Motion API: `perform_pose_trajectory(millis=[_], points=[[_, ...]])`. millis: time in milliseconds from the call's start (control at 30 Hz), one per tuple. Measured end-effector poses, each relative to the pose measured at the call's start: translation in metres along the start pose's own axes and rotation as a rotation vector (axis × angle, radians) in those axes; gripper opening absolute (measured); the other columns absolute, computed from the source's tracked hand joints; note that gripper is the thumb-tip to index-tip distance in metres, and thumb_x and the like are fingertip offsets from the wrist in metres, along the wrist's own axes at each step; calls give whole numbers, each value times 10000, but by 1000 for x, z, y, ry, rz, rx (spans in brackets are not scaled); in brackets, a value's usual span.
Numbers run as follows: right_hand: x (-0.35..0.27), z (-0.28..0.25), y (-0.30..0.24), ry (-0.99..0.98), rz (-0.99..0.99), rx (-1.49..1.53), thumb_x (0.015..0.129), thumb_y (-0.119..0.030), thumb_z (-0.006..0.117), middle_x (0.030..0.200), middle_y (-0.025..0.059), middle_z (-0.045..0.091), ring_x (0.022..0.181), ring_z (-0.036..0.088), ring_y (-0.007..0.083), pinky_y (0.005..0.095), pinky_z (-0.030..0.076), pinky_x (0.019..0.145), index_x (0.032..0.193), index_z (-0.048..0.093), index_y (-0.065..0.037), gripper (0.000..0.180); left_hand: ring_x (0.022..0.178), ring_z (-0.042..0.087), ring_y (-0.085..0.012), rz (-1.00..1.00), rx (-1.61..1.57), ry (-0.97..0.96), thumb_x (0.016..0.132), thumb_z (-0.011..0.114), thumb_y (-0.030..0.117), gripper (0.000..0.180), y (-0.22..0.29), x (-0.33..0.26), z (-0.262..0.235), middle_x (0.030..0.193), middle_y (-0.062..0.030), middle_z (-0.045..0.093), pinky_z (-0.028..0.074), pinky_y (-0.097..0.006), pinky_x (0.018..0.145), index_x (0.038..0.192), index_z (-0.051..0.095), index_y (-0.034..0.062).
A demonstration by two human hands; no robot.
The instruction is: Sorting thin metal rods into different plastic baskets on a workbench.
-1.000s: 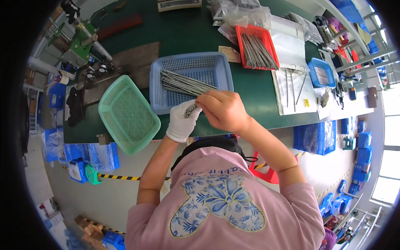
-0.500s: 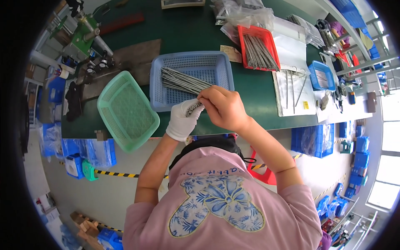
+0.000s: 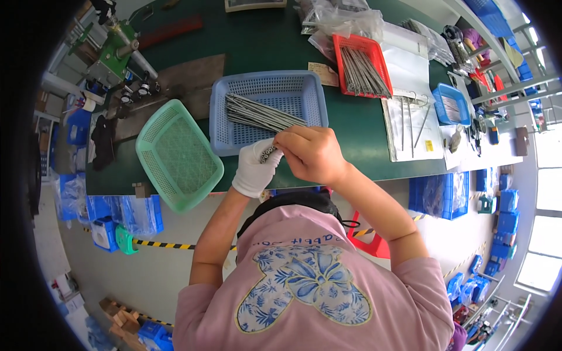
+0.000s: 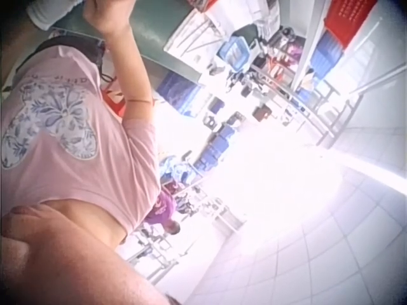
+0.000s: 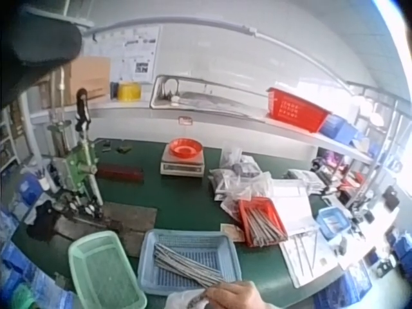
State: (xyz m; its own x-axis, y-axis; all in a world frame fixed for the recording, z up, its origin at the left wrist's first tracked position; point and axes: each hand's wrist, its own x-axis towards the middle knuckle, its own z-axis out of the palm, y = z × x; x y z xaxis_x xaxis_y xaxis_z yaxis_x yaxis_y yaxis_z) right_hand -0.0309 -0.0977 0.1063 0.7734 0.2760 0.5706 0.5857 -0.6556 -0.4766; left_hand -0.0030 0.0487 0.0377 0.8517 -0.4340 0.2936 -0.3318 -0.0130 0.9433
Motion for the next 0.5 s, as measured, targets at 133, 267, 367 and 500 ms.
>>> perform_pose_trajectory(millis=[133, 267, 367, 500], points=[[-2, 0, 0, 1, 50, 69, 664, 69, 606, 712, 120, 610, 574, 600, 243, 283, 477, 512, 793, 588, 13, 142, 621, 587, -206, -33, -15, -11, 802, 595, 96, 182, 4, 0, -1, 768, -126, 618, 453, -286, 570, 975, 613, 44], [1, -2, 0, 34, 71, 98, 667, 70, 611, 720, 119, 614, 587, 607, 239, 277, 480, 532, 772, 585, 7, 125, 623, 559, -145, -76, -11, -21, 761, 603, 12, 184, 5, 2, -1, 746, -84, 613, 447, -263, 581, 945, 609, 2], [0, 0, 3, 54, 31, 71, 663, 63, 617, 722, 113, 616, 583, 605, 239, 275, 474, 525, 759, 581, -3, 122, 609, 555, -139, -40, -14, -5, 763, 605, 20, 185, 5, 2, 0, 738, -85, 612, 444, -264, 567, 947, 612, 5], [0, 3, 5, 54, -10, 50, 659, 54, 620, 710, 98, 613, 568, 597, 238, 272, 464, 512, 758, 576, -15, 129, 561, 578, -190, -126, -3, -45, 791, 608, 89, 184, 6, 2, -3, 735, -127, 617, 449, -283, 532, 967, 616, 33]])
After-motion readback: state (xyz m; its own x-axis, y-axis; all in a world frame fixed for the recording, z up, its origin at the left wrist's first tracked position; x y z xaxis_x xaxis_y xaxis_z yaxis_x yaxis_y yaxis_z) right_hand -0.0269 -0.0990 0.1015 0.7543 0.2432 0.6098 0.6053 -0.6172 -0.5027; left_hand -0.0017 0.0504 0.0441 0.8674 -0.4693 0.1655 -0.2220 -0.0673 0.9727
